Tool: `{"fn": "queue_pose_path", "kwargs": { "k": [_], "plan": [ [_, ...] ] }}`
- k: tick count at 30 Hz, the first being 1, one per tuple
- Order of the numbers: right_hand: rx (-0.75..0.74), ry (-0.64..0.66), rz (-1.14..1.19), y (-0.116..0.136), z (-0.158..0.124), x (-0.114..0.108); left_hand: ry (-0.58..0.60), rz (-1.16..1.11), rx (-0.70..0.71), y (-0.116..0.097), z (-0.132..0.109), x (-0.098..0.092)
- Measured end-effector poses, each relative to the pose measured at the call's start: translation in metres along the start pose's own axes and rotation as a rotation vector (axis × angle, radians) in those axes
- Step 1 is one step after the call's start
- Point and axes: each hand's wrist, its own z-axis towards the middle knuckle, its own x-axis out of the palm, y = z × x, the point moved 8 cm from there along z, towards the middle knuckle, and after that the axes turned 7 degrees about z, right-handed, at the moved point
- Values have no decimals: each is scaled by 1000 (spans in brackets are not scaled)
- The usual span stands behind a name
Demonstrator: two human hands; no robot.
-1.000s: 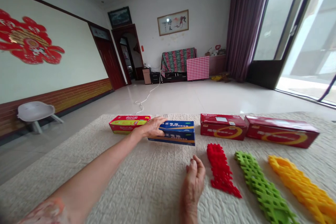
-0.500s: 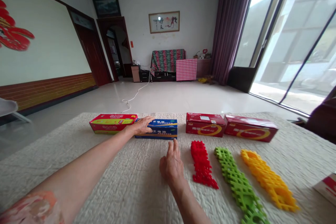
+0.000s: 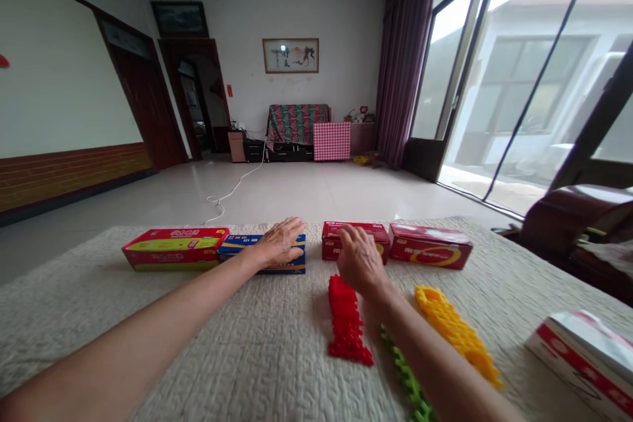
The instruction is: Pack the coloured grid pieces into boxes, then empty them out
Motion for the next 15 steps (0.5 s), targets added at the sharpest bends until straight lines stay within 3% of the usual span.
{"fn": "queue_pose_path", "kwargs": {
  "k": [3, 6, 11, 15],
  "plan": [
    [42, 48, -109, -52, 29, -9, 39, 9, 0, -26, 42, 9],
    [52, 121, -172, -86, 53, 2, 102, 8, -30, -36, 76, 28],
    [15, 222, -228, -111, 63, 32, 201, -20, -68, -42, 105, 67],
    [-32, 206, -255, -113, 56, 39, 185, -35, -102, -49, 109, 78]
  ]
}}
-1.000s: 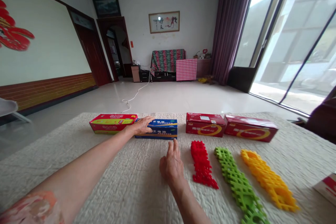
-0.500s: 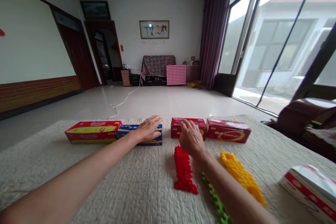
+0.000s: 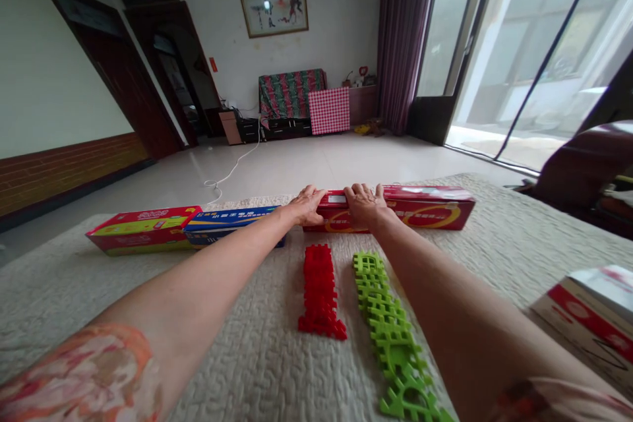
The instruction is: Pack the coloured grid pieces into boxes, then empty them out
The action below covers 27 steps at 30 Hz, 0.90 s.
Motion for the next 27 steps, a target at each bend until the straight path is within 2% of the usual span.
{"fn": "queue_pose_path", "kwargs": {
  "k": [4, 7, 10, 12, 15, 17, 19, 21, 23, 25, 27],
  "plan": [
    [-22, -44, -10, 2, -5, -6, -44, -1, -32, -1, -7, -8],
    [-42, -79, 5, 3, -9, -20, -96, -9, -25, 0, -15, -20],
    [-68, -140, 29, 7, -18, -46, -165, -24, 8, -1, -25, -41],
    [-91, -183, 44, 13, -27, -71, -209, -34, 40, -3, -36, -64],
    [-159, -261, 137, 32, -49, -111, -270, -51, 85, -4, -68, -106],
    [-228, -312, 259, 53, -72, -133, -289, -70, 107, -3, -103, -129],
    [-294, -339, 401, 79, -100, -145, -304, -156, 134, -1, -148, -141],
    [-352, -343, 565, 108, -130, -147, -271, -278, 139, 5, -196, -136],
    [-382, -331, 710, 137, -157, -139, -298, -401, 61, 17, -242, -119],
    [-382, -288, 828, 162, -177, -119, -330, -532, -37, 32, -280, -91],
    [-342, -268, 936, 181, -190, -91, -351, -620, -146, 46, -309, -58]
  ]
}}
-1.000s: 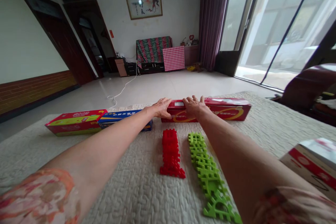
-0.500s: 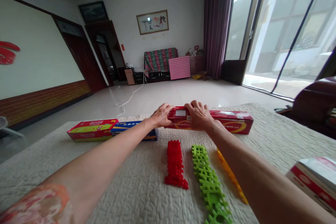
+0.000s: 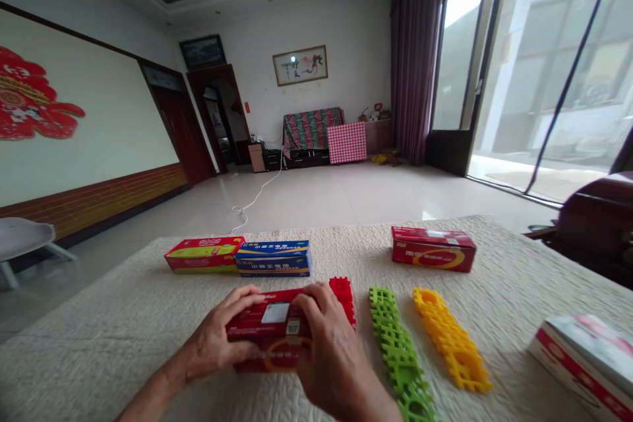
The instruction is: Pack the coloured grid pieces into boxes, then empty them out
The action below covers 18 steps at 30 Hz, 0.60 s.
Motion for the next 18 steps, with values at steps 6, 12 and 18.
{"fn": "queue_pose_path", "kwargs": {
  "k": [6, 12, 18],
  "plan": [
    [-27, -377, 81, -38, -49, 54, -139, -14, -86, 43, -40, 13],
    [58, -524, 166, -57, -61, 62, -282, -327, -166, 54, -53, 21],
    [141, -540, 287, -66, -63, 64, -380, -666, -364, 71, -63, 41]
  ]
}}
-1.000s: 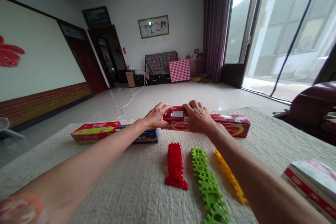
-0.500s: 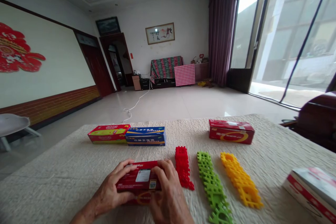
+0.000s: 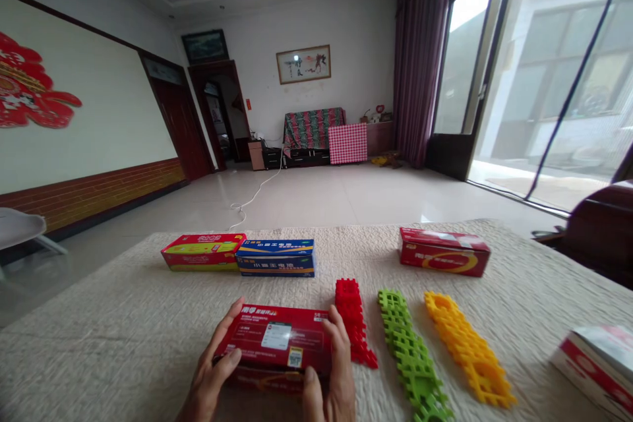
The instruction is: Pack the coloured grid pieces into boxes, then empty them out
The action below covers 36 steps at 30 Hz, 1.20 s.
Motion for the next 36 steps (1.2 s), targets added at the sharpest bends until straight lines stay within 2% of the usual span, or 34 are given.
{"fn": "queue_pose_path", "kwargs": {
  "k": [5, 11, 17, 23, 27, 30, 36],
  "plan": [
    [87, 63, -30, -15, -3, -1, 124, -198, -122, 9, -1, 9],
    [311, 216, 41, -20, 0, -3, 177, -271, -111, 6, 0, 6],
    [430, 153, 168, -21, 4, -3, 199, -335, -136, 7, 2, 5],
    [468, 205, 140, -18, 10, -3, 200, -365, -144, 10, 4, 4],
    [579, 249, 215, -14, 12, 2, 207, -337, -145, 8, 4, 4],
    [643, 243, 220, -12, 12, 4, 222, -318, -156, 7, 4, 5],
    [657, 221, 210, -10, 13, 2, 252, -318, -157, 6, 3, 4]
  ]
}}
